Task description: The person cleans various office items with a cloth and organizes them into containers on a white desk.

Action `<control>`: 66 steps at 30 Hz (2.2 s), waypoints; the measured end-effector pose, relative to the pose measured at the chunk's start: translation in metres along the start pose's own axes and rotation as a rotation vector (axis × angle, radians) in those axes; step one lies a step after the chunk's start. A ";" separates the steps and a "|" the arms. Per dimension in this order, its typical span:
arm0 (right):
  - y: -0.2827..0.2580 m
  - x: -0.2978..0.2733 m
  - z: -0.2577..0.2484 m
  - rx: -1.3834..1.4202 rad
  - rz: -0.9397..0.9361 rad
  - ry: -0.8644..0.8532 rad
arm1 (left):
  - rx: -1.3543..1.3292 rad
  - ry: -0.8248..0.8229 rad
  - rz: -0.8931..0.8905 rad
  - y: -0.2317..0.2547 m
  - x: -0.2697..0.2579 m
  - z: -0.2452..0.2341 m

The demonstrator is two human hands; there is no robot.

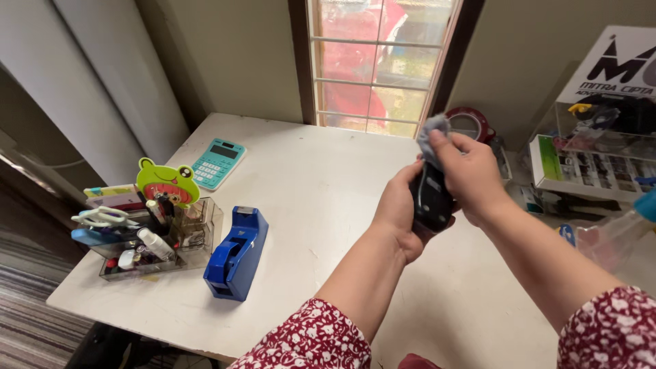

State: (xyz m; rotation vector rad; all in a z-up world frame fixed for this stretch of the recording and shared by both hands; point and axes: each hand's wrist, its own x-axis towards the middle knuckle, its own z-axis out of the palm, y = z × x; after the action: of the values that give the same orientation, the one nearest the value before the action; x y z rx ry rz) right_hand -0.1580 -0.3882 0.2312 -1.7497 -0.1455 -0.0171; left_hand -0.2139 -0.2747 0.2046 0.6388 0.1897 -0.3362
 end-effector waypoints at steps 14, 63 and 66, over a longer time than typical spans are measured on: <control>0.017 -0.066 0.051 -0.047 -0.105 0.012 | -0.564 0.378 0.232 0.016 0.039 -0.037; 0.145 -0.097 -0.369 0.143 -0.045 0.632 | 0.869 0.313 0.300 -0.137 0.175 0.067; 0.193 -0.088 -0.371 0.166 0.147 0.610 | 0.856 0.270 0.069 -0.148 0.190 0.049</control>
State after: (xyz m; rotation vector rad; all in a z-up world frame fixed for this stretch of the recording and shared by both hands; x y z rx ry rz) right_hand -0.1982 -0.7938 0.1027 -1.5149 0.4159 -0.4152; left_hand -0.0882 -0.4631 0.1093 1.5371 0.2816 -0.2545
